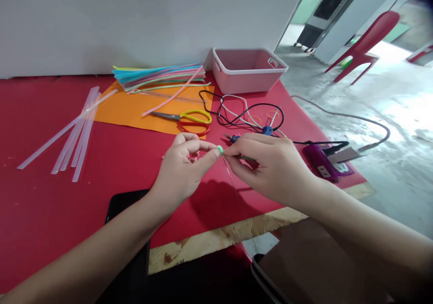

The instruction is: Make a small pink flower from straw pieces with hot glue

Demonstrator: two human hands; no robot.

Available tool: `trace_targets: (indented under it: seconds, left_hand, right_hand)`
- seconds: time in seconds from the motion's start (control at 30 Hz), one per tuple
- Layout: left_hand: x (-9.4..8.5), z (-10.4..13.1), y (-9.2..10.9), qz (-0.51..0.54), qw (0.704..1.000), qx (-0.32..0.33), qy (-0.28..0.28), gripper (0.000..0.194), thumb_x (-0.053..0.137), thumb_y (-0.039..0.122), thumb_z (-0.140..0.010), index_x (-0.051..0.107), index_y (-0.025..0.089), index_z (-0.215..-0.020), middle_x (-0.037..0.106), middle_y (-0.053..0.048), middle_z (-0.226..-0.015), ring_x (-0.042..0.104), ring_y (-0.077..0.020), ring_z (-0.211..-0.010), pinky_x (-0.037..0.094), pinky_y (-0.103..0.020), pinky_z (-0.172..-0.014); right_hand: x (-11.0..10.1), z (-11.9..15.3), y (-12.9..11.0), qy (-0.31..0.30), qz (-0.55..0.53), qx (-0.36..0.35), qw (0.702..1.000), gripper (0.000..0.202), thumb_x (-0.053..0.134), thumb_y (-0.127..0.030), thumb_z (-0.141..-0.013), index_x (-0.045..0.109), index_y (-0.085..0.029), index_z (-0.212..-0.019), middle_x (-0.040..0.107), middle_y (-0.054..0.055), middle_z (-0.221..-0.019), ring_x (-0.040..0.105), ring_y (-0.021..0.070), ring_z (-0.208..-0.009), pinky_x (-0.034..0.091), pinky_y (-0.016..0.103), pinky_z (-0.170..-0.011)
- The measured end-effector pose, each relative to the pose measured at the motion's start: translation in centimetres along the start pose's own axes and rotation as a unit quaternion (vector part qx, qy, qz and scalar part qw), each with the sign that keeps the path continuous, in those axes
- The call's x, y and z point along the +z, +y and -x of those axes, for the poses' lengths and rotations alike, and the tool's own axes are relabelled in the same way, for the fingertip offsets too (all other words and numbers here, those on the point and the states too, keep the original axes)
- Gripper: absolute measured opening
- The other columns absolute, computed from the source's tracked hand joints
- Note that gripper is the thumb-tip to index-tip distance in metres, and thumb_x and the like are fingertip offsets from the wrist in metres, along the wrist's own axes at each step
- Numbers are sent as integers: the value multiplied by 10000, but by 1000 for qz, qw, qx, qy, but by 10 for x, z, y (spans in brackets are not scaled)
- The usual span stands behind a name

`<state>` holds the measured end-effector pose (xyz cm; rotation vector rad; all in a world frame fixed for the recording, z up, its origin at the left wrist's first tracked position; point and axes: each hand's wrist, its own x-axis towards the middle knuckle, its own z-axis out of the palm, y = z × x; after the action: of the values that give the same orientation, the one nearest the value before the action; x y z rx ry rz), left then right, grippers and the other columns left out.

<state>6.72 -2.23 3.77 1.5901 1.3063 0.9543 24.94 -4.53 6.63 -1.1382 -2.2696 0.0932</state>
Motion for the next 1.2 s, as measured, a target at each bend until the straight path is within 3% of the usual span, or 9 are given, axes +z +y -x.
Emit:
trace_targets:
  seconds: [0.2,0.43,0.63,0.8,0.93,1.03,1.2]
  left_hand:
    - [-1,2,2,14,1000,-5,-20,173,672,364,-777,748,223,-842,468,-27,-971,492,-132,-800,437,-240,-595]
    - [1,3,2,37,998,0,-60,135,681,309,-753,731,205,-824,436,-25,-991,491,-118,-778,431,-251,-609]
    - [2,4,-3,71,992,24,-101,35,665,233,-753,679,201,-746,412,-22,-1045,465,-91,-738,467,-280,-695]
    - [3,7,-3,89,989,38,-114,62,658,259,-777,683,206,-758,410,-43,-1068,512,-133,-853,505,-306,-755]
    - [2,6,-1,86,992,49,-75,78,663,269,-766,699,208,-799,402,-55,-1087,513,-176,-997,506,-333,-839]
    - [2,5,-3,73,995,59,-45,91,672,283,-758,698,206,-799,394,-64,-1105,485,-207,-1083,491,-359,-896]
    - [2,6,-6,48,996,66,-20,110,661,297,-782,697,205,-830,389,-67,-1131,497,-205,-1062,495,-381,-908]
  right_hand:
    - [-7,-3,2,-14,-35,45,998,76,630,-113,-811,675,-162,-847,662,-17,-738,562,82,-627,429,201,-589]
    - [-14,-9,14,-37,20,-42,998,132,532,-131,-898,661,-155,-905,686,69,-898,623,198,-886,494,319,-762]
    - [-14,-16,19,-52,-44,-50,996,162,558,-78,-874,684,-177,-888,695,39,-886,620,161,-868,493,288,-772]
    - [-13,-23,24,-88,-155,48,983,35,688,-188,-827,707,-177,-854,701,-6,-797,598,101,-703,470,231,-642]
    - [-11,-21,24,-83,-218,106,967,86,688,-249,-824,711,-169,-845,681,-6,-750,571,89,-632,438,219,-552]
    - [-11,-17,22,-81,-244,148,955,119,686,-279,-820,710,-163,-825,668,-9,-713,557,80,-589,423,204,-509]
    - [-15,-14,14,-75,-234,190,951,108,687,-270,-804,709,-164,-805,683,0,-705,584,98,-590,446,214,-515]
